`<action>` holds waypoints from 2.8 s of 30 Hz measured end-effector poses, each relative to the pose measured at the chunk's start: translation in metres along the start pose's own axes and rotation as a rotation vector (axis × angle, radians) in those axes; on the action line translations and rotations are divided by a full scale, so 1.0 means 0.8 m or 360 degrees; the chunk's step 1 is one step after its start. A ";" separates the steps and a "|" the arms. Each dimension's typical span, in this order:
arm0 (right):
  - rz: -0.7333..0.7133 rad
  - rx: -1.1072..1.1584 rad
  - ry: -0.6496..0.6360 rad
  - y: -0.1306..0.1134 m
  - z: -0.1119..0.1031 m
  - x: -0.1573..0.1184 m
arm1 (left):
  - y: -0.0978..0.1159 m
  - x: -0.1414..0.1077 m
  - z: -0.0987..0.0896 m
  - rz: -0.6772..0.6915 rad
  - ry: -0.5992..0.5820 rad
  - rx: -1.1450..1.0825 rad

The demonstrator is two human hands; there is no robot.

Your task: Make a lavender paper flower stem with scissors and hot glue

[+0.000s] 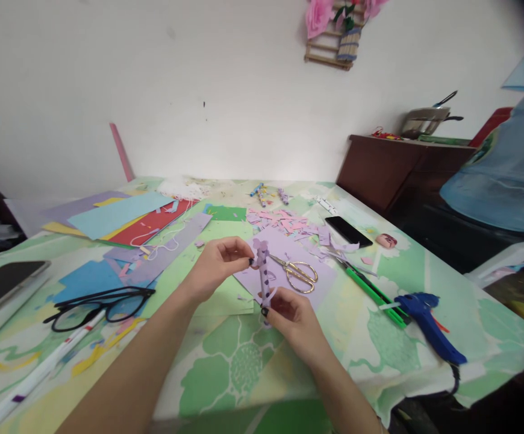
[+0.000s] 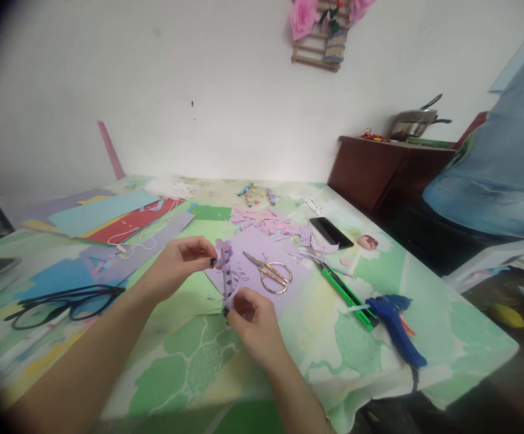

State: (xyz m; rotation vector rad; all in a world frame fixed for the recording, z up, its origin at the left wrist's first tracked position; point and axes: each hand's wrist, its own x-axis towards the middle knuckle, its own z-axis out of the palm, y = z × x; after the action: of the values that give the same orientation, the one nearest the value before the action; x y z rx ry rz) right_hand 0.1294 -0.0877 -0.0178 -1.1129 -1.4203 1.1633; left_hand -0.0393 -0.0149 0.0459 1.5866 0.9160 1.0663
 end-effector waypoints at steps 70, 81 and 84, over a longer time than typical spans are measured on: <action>0.0069 0.0130 -0.0001 0.007 0.002 0.002 | -0.011 -0.008 0.035 0.0143 0.0229 -0.0368; 0.0065 0.0132 -0.0010 0.004 0.002 0.001 | -0.010 -0.007 0.031 0.0082 0.0117 -0.0366; 0.0051 0.0078 -0.0010 0.005 0.001 0.001 | -0.008 -0.007 0.027 0.0085 0.0064 -0.0311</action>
State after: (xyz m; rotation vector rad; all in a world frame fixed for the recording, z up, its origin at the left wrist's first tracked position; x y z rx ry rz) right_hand 0.1285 -0.0866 -0.0219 -1.1021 -1.3760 1.2193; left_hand -0.0211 -0.0254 0.0353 1.4391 0.7744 1.1916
